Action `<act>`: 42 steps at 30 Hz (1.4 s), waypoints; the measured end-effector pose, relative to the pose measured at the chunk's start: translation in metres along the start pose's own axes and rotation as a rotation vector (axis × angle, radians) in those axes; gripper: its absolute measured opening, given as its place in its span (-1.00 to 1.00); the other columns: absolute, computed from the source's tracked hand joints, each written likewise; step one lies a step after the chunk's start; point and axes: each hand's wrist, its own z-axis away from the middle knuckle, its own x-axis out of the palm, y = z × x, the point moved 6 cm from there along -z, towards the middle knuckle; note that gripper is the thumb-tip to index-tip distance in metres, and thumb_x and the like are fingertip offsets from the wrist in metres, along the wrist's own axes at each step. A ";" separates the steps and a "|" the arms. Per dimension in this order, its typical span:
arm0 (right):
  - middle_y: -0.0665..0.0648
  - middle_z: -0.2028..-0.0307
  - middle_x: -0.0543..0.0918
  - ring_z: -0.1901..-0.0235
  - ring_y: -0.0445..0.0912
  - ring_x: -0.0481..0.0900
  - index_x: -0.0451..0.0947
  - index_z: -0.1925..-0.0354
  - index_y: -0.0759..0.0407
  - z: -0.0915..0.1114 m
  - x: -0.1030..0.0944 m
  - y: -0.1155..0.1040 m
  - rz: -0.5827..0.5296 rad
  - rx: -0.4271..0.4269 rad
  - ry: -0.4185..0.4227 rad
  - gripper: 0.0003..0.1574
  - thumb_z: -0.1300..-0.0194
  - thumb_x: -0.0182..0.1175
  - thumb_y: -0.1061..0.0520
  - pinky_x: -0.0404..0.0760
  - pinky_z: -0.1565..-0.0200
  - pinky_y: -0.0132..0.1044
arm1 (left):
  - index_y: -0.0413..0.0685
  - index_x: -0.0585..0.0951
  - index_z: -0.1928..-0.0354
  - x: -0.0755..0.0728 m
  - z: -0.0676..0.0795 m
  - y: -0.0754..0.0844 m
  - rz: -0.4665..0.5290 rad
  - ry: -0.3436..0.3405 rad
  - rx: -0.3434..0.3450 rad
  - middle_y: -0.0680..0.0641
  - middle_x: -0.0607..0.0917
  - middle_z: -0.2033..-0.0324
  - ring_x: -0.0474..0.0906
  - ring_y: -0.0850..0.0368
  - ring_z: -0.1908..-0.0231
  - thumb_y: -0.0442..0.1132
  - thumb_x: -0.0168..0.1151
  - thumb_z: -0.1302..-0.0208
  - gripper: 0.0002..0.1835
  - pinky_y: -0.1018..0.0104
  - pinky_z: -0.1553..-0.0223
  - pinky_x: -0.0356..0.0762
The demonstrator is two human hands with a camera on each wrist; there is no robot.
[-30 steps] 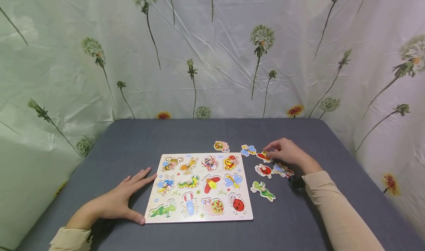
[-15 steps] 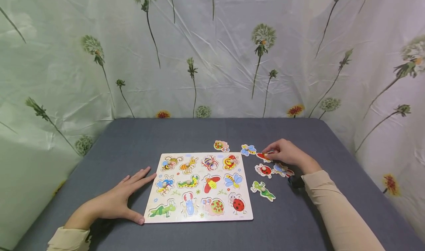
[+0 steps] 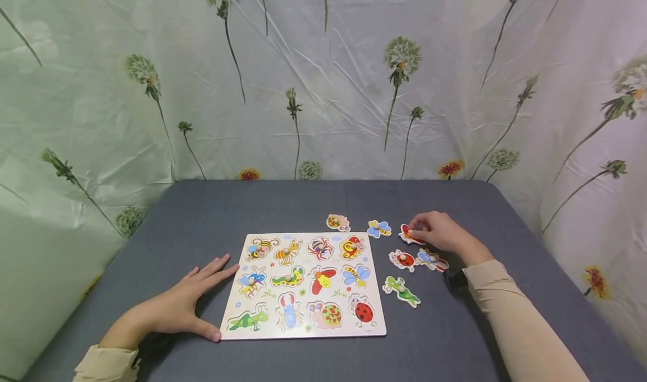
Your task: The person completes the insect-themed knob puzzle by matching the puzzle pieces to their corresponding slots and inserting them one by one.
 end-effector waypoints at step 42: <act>-0.07 0.58 0.36 0.57 -0.20 0.26 0.76 -0.05 0.29 0.001 -0.002 0.019 -0.085 0.040 0.019 -0.68 -0.53 0.33 0.08 0.24 0.45 -0.32 | 0.13 0.15 -0.74 0.000 0.002 -0.001 -0.005 0.005 0.007 -0.29 0.02 -0.73 -0.03 -0.53 -0.66 0.38 0.72 0.17 0.44 -0.63 -0.55 -0.16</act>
